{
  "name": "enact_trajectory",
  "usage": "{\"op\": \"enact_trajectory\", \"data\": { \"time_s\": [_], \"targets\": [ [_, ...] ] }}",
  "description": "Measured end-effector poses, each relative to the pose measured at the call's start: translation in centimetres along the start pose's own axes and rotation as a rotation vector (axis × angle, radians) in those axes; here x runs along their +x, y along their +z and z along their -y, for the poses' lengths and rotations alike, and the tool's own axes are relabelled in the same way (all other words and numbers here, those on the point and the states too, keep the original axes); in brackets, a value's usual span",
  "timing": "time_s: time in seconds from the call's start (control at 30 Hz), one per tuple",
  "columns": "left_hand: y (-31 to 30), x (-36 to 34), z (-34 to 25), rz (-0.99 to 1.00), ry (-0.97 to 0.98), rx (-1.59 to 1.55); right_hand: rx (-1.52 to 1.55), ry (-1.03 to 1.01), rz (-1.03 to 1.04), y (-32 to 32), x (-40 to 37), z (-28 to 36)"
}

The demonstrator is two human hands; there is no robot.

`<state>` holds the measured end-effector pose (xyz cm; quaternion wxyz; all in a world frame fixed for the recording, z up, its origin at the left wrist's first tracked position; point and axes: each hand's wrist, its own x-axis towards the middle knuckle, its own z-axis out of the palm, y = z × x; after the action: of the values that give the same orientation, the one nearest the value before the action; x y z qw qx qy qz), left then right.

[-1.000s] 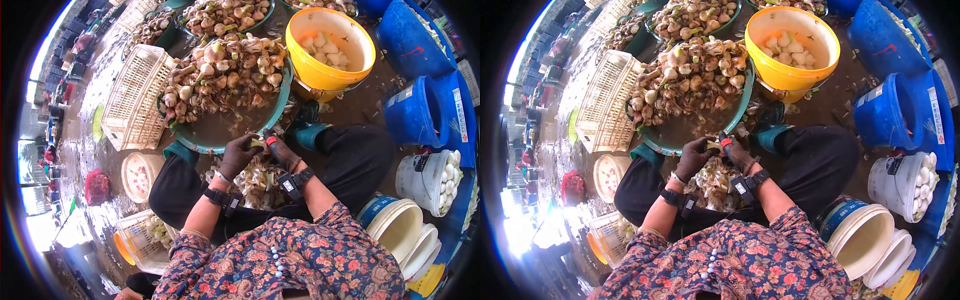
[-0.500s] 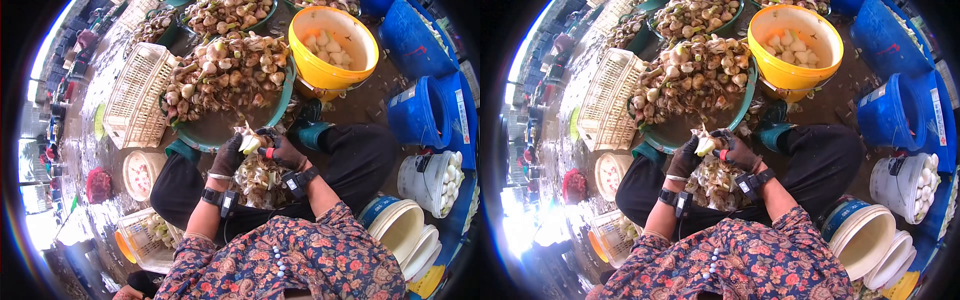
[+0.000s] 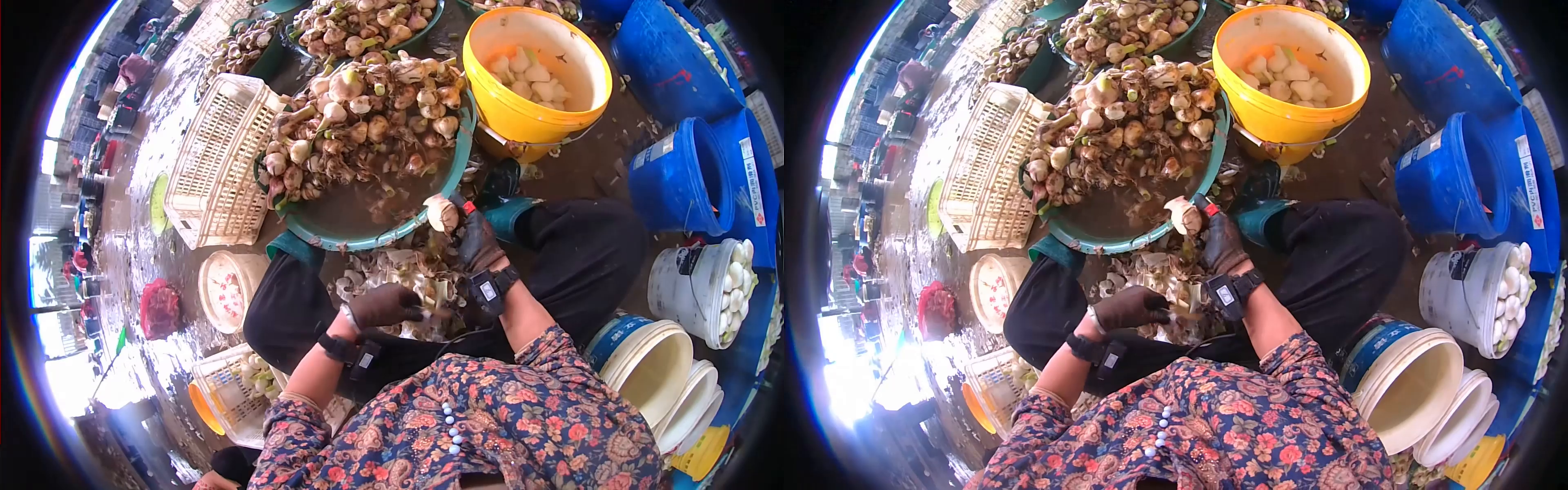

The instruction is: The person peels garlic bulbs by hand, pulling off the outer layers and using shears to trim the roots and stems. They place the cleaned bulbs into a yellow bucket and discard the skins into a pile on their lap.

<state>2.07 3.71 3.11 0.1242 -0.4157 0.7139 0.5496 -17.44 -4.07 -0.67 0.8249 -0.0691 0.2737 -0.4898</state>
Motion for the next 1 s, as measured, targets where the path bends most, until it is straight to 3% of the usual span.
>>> {"op": "enact_trajectory", "data": {
  "time_s": [0.03, 0.07, 0.13, 0.2, 0.23, 0.33, 0.4, 0.43, 0.5, 0.53, 0.57, 0.6, 0.67, 0.7, 0.77, 0.8, 0.87, 0.9, 1.0],
  "targets": [
    [0.1, -0.4, 0.2, -0.044, 0.004, 0.145, -0.259, -0.075, -0.107, -1.2, 0.6, -0.7],
    [0.0, -0.1, 0.5, -0.045, 0.001, 0.147, -0.256, -0.075, -0.104, -2.5, 1.1, -1.2],
    [-0.6, 0.7, 0.4, -0.703, 0.101, -0.276, -0.744, -0.292, -0.168, -1.7, 0.5, -1.5],
    [-2.9, 1.4, -1.5, -0.94, 0.088, -0.536, -0.792, -0.338, -0.158, -0.6, 0.3, -1.7],
    [-3.2, 2.5, -1.0, -0.974, 0.196, -0.606, -0.719, -0.298, -0.149, -0.5, 0.5, -2.2],
    [-3.5, 3.4, -1.2, -0.902, 0.23, -0.524, -0.652, -0.274, -0.168, -1.5, 0.8, -2.5],
    [-2.0, 2.9, -1.1, -0.681, 0.365, -0.38, -0.155, -0.086, -0.246, -2.7, 0.9, -2.2],
    [-1.1, 2.1, -1.4, -0.592, 0.333, -0.217, -0.397, -0.149, -0.22, -3.4, 0.7, -1.8],
    [-0.5, 0.9, -0.6, -0.503, 0.297, -0.054, -0.38, -0.138, -0.181, -6.1, 2.3, -3.0],
    [-0.4, 0.3, 0.5, -0.357, 0.12, 0.063, -0.364, -0.126, -0.142, -4.9, 2.1, -2.8],
    [-0.4, -0.2, 1.6, -0.211, -0.055, 0.176, -0.125, 0.078, -0.199, -4.1, 1.0, -1.6],
    [-0.9, -0.7, 1.8, -0.213, -0.054, 0.177, -0.126, 0.076, -0.197, -5.0, 1.4, -1.6],
    [-2.0, -1.9, 2.1, -0.064, -0.195, 0.258, 0.151, 0.176, -0.102, -7.4, 2.3, -2.5],
    [-1.3, -1.5, 4.4, -0.267, -0.096, 0.158, 0.154, 0.18, -0.099, -6.4, 1.8, -2.3],
    [-2.5, 0.2, 3.2, -0.532, -0.023, -0.345, -0.528, -0.069, -0.053, -2.7, -0.1, -1.6],
    [-3.1, 1.1, 1.7, -0.676, 0.007, -0.582, -0.532, -0.069, -0.046, -2.7, 0.4, -2.4],
    [-2.6, 3.9, 1.6, -0.849, 0.129, -0.479, -0.288, -0.034, -0.126, -3.5, 1.5, -3.7],
    [-2.6, 4.7, 1.1, -0.819, 0.133, -0.409, -0.581, 0.18, -0.306, -0.3, -0.9, -1.3],
    [-5.3, 5.7, 2.0, -0.292, 0.142, -0.646, -0.568, 0.143, -0.412, -1.0, -0.1, -1.5]
  ]
}}
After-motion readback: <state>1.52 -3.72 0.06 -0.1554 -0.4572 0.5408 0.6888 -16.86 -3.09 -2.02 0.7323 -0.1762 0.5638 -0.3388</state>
